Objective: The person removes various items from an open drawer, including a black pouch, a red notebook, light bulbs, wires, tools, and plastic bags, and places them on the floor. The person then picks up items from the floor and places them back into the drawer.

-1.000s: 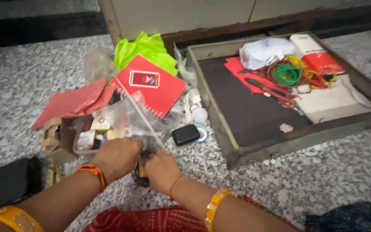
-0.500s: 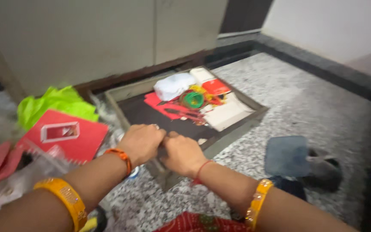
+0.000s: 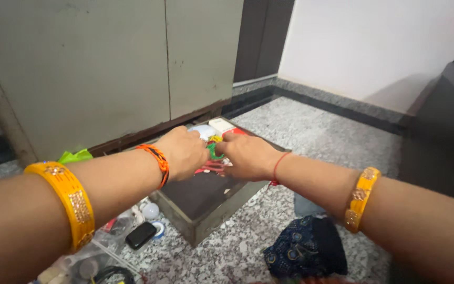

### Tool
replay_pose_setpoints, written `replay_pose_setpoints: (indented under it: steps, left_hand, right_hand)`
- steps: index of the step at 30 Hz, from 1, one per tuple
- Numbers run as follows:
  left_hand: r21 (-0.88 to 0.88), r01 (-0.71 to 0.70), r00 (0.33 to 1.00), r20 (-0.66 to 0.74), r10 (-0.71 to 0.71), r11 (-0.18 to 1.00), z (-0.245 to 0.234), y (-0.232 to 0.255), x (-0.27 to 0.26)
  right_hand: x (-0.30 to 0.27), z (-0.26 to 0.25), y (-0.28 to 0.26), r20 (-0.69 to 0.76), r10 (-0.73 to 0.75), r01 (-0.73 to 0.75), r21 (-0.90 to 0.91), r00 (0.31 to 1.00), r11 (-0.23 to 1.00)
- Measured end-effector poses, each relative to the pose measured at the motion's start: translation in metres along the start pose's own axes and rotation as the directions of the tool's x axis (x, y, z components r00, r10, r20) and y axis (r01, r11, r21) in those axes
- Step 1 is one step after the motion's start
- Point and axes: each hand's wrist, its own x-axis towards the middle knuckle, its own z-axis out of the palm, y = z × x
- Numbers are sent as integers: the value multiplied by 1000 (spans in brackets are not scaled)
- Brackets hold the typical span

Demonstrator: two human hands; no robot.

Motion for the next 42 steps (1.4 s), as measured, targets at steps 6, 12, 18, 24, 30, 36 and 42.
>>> replay_pose_setpoints:
  steps: [6,12,18,24,30,36,42]
  left_hand:
    - [83,19,999,34,-22,996,-14,-6,-3]
    - [81,33,999,15,-34,996,23,-15,17]
    - [8,63,998,17,-63,998,84,-28,66]
    - [-22,62,998,17,-62,998,183,-49,135]
    - [0,-77,996,50,77,997,266,-90,173]
    - [-47,-61,992,-112,56,997,278,-134,191]
    - [-114,-10,1000,7,11,993,242,-165,211]
  right_hand:
    - [9,-14,2,-2,-17,16,-148,1000,989]
    - [31,14,36,-12,74,-75,-204,997,976]
    - [48,71,83,23,151,-144,-195,988,970]
    - [120,167,148,78,113,-91,-243,991,966]
    - [205,230,200,-31,-4,-2,-179,1000,984]
    - [229,228,215,8,-24,24,-134,1000,991]
    - [247,171,247,149,-41,81,-273,988,958]
